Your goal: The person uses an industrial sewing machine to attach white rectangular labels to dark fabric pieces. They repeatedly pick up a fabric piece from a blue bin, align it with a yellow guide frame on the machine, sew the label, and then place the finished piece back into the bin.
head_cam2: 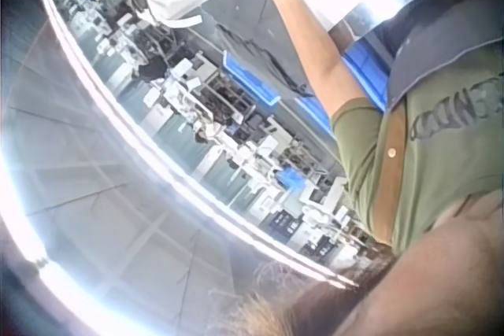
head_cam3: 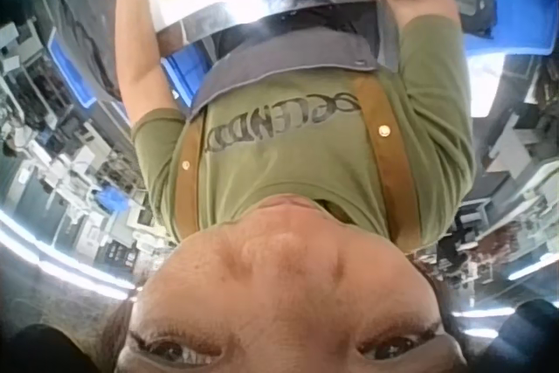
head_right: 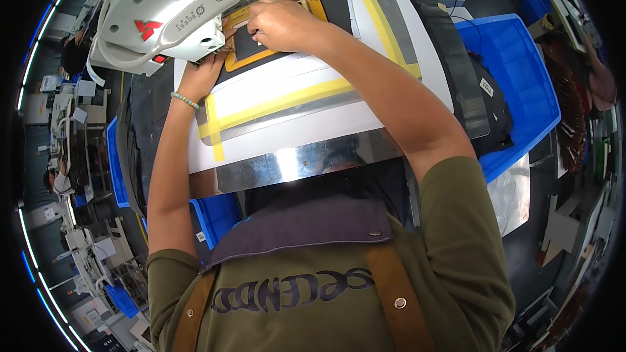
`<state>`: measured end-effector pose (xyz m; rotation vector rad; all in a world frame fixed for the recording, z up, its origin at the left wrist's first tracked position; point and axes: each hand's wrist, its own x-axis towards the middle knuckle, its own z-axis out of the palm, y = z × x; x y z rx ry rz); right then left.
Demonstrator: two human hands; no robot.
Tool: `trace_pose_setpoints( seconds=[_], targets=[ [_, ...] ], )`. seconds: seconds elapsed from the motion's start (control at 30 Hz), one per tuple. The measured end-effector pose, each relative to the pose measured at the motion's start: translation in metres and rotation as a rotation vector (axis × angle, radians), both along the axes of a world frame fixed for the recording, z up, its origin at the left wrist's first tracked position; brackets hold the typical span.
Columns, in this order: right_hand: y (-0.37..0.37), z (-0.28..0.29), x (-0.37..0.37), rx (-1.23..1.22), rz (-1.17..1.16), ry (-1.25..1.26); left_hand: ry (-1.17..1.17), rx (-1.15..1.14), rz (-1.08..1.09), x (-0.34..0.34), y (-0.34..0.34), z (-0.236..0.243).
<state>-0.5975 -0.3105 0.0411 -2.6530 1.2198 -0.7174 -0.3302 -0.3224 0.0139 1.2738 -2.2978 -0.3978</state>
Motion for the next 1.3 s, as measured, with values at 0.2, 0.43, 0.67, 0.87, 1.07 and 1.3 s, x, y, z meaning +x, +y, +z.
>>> trace_pose_setpoints(
  seconds=[0.2,0.43,0.67,0.87,1.07,1.3],
  targets=[
    [-0.001,-0.019,0.003,0.06,0.286,-0.089,-0.041,0.09,0.007,-0.012,0.006,0.022],
    [0.008,-0.021,0.006,0.023,0.294,-0.134,-0.004,0.1,0.042,-0.005,0.005,0.02],
    [0.01,-0.021,0.007,-0.013,0.275,-0.137,-0.125,0.069,0.034,0.004,-0.006,0.019],
    [0.011,-0.019,0.008,-0.018,0.266,-0.135,-0.194,-0.007,0.009,0.009,-0.019,0.009],
    [0.006,-0.018,0.009,0.011,0.229,-0.118,-0.221,0.023,0.002,0.018,-0.031,-0.002],
    [-0.002,-0.023,0.009,0.008,0.208,-0.135,-0.248,0.007,-0.024,0.02,-0.04,-0.009]
  ],
)
